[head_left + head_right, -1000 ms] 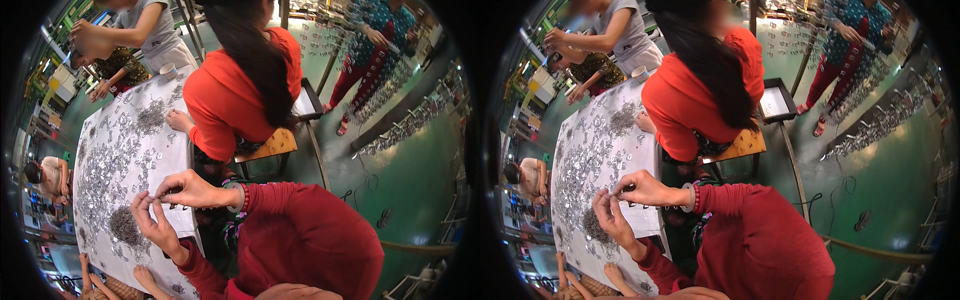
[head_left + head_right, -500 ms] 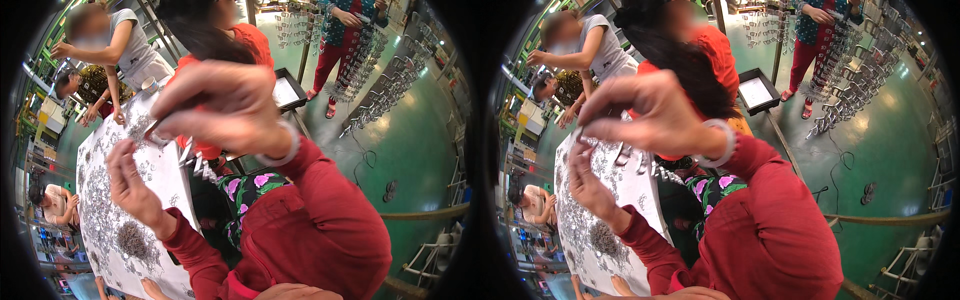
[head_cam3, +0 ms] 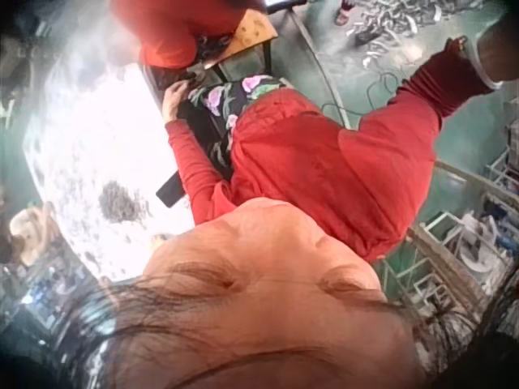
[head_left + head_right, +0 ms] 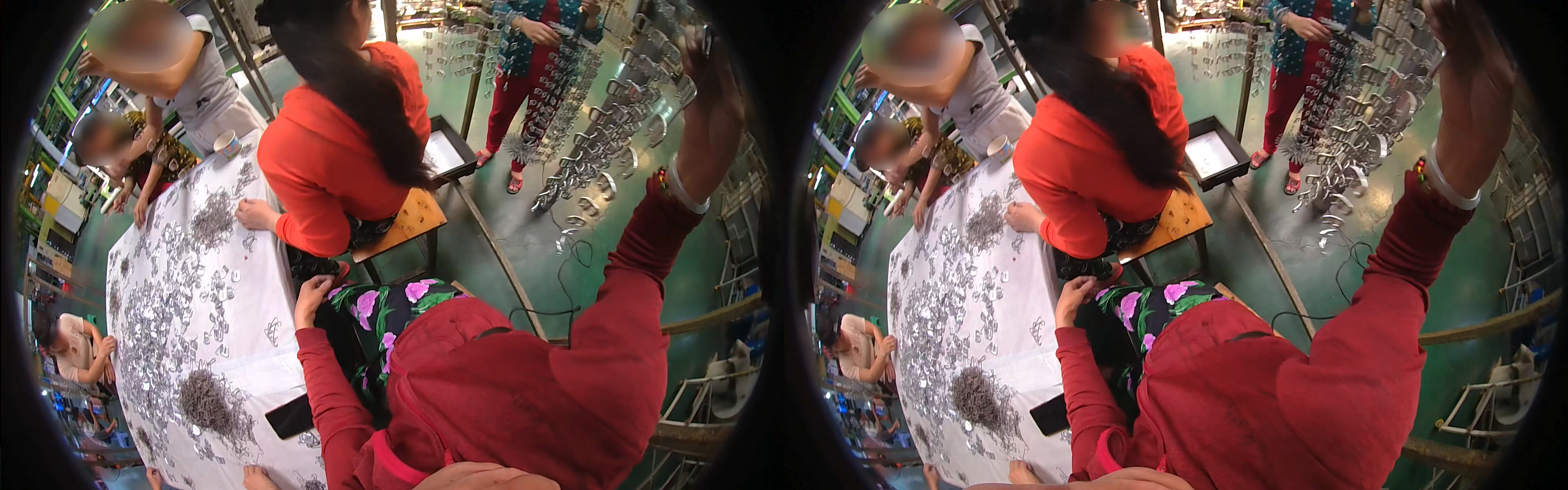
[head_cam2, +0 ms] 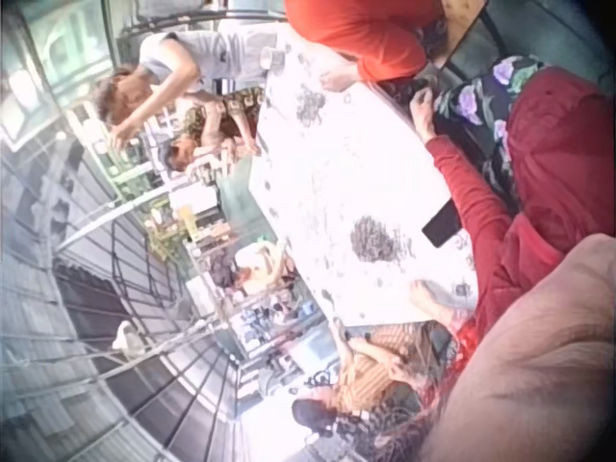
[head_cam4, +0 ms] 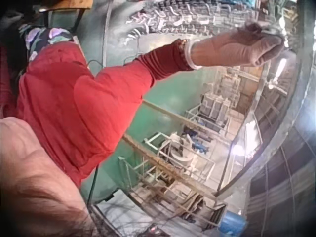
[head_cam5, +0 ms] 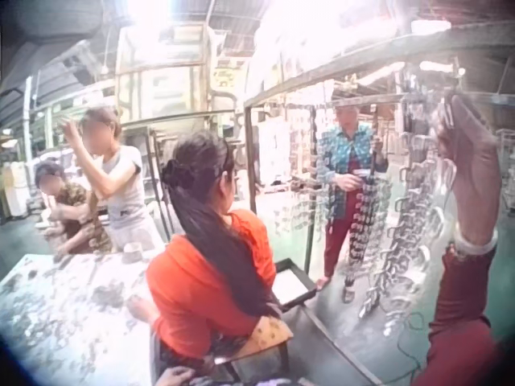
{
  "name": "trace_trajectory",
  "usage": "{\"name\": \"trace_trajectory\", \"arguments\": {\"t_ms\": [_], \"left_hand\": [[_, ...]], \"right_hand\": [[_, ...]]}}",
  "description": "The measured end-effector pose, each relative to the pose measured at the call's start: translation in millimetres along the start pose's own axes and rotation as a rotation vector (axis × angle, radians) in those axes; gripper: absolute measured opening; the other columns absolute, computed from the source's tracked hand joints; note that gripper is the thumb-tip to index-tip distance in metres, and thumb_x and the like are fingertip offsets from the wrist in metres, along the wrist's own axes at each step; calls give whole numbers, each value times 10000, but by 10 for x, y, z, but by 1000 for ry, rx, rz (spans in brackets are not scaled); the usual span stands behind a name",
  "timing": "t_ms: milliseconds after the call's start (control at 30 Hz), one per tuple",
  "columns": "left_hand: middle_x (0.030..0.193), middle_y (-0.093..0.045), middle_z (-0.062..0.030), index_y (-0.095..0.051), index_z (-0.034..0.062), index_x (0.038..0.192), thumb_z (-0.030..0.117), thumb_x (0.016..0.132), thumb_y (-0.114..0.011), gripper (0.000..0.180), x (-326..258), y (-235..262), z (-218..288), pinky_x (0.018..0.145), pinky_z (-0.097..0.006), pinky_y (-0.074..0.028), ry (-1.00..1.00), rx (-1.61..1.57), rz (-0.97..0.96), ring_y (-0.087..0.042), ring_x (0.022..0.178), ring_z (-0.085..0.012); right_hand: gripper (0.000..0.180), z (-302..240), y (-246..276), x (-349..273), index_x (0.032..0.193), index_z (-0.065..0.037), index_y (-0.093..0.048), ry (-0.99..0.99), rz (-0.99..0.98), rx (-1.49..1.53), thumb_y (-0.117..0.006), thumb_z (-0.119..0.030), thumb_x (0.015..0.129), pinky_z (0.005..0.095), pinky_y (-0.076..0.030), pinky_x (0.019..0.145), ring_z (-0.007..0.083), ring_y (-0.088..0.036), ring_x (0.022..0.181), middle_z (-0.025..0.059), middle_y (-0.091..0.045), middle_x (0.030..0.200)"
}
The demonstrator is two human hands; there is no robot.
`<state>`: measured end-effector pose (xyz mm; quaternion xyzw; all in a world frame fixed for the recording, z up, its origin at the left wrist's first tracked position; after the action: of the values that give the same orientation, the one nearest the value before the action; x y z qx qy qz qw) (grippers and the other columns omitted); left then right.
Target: The person assembles keychains by attaching small metal parts to key rings at a table. They pick up components from a large pile, connect them, and occasionally hang the finished items on a nearby rack.
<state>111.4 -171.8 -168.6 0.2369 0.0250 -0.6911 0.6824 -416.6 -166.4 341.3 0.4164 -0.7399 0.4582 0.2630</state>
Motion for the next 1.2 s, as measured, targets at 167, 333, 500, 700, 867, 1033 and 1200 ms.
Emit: {"name": "trace_trajectory", "arguments": {"t_ms": [167, 333, 500, 700, 867, 1033, 1200], "left_hand": [[915, -663, -63, -634, -23, 1053, 71, 840, -639, 232, 86, 106, -327, 805, -278, -466, -92, 41, 136, -594, 850, -145], [923, -664, -74, -620, -35, 1068, 59, 848, -631, 239, 12, 169, -363, 810, -274, -459, -67, 155, 214, -596, 859, -153], [913, -665, -72, -611, -47, 1076, 57, 871, -617, 229, 25, 134, -336, 775, -275, -469, -8, -34, 160, -608, 811, -154], [895, -665, -66, -620, -38, 1056, 54, 876, -611, 202, -113, 178, -240, 742, -271, -475, 72, -67, 196, -613, 778, -148], [880, -665, -62, -630, -38, 1033, 77, 885, -603, 189, -234, 71, -4, 732, -270, -478, 106, -37, 199, -616, 782, -148], [914, -663, -75, -615, -42, 1064, 71, 887, -599, 211, -242, 111, -112, 743, -266, -481, 104, -105, 198, -621, 814, -154], [922, -654, -63, -616, -41, 1074, 81, 880, -615, 228, -134, 137, -303, 749, -258, -471, 83, -96, 201, -606, 820, -142]], "right_hand": [[270, -186, 915, 652, 1174, 52, -573, 53, -450, 40, -543, -60, 931, 248, -510, 810, 189, -618, 932, 124, -636, 1070], [222, -107, 1342, 943, 1062, 22, -631, 72, -31, -136, -662, -39, 851, 256, -507, 665, 170, -643, 767, 108, -677, 914], [173, -188, 1707, 1202, 985, -20, -661, 116, 158, -171, -701, -57, 821, 258, -465, 484, 151, -633, 622, 102, -687, 799], [113, 164, 1755, 1402, 930, -27, -656, 175, 229, -90, -691, -41, 823, 226, -486, 566, 123, -622, 662, 63, -677, 823], [93, 232, 1514, 1469, 922, -30, -665, 186, 235, -158, -679, -42, 831, 206, -455, 550, 83, -588, 635, 39, -673, 801], [76, 258, 1294, 1660, 897, -31, -679, 342, 279, -299, -681, -69, 832, 197, -410, 537, 57, -547, 608, 17, -662, 775], [61, 297, 1411, 2009, 878, -20, -668, 379, 443, -204, -660, -54, 829, 209, -411, 535, 76, -540, 595, 23, -635, 739]]}}
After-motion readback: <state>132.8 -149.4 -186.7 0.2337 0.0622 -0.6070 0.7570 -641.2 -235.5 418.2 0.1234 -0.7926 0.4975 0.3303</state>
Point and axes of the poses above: each hand's wrist, its own x-axis towards the middle knuckle, its own y-axis out of the back of the hand, z = x × y, the point moved 2 cm from there along x, towards the middle knuckle
